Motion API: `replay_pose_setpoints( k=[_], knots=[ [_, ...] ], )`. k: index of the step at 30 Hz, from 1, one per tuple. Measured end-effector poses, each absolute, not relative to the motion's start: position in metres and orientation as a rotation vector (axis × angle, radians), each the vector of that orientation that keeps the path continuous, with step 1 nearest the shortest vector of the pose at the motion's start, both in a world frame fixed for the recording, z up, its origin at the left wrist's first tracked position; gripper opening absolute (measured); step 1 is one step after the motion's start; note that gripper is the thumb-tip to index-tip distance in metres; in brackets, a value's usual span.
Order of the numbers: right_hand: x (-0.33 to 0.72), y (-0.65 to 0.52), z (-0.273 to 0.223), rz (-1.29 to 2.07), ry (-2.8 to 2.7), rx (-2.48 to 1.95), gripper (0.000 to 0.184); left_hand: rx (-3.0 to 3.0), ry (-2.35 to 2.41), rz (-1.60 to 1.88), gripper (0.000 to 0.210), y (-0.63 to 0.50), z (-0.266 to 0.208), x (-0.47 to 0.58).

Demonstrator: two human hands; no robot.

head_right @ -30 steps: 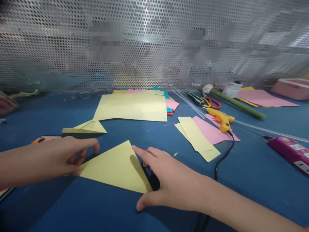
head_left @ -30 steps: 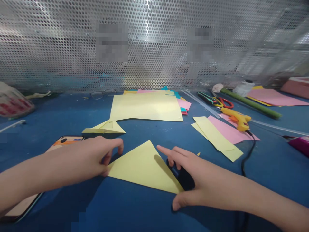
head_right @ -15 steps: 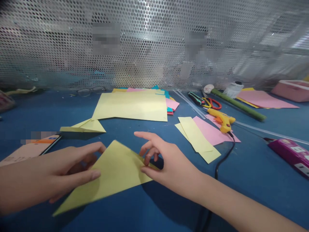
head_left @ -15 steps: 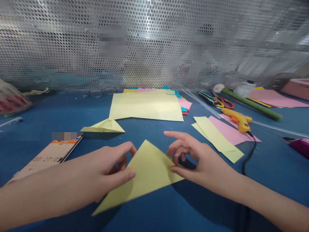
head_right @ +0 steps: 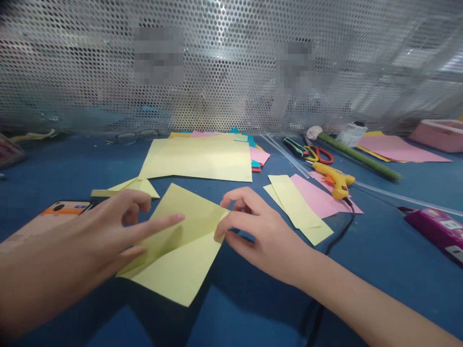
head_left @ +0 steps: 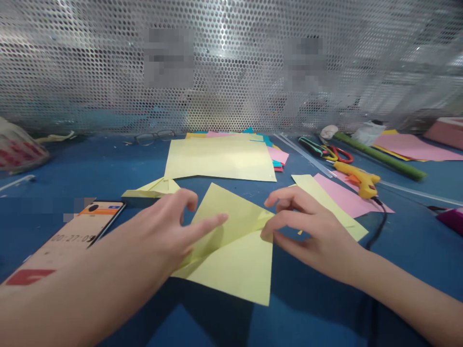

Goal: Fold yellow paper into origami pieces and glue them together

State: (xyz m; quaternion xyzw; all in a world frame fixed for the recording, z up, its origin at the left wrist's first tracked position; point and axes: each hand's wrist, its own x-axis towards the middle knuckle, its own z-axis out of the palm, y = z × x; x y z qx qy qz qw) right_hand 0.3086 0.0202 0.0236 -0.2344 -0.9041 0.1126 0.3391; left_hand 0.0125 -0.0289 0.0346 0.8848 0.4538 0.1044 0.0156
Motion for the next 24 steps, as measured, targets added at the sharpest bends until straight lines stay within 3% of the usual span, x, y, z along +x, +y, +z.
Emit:
replay_pose_setpoints(
  k=[2, 10, 16, 24],
  knots=[
    [0.31, 0.022, 0.024, 0.28, -2.367, -0.606, 0.023, 2.969, 1.366, 0.293, 0.077, -0.039, 0.033, 0.022],
    [0.313, 0.03, 0.019, 0.475, -2.407, -0.597, 0.016, 3.378, 1.171, 0.222, 0.072, -0.053, 0.026, 0.021],
    [0.314, 0.031, 0.016, 0.514, -2.426, -0.642, 0.009, 3.307, 0.987, 0.303, 0.053, -0.051, 0.014, 0.032],
    [0.316, 0.03, 0.015, 0.59, -2.443, -0.651, 0.006, 3.183, 0.742, 0.019, 0.061, -0.049, 0.025, 0.045]
  ],
)
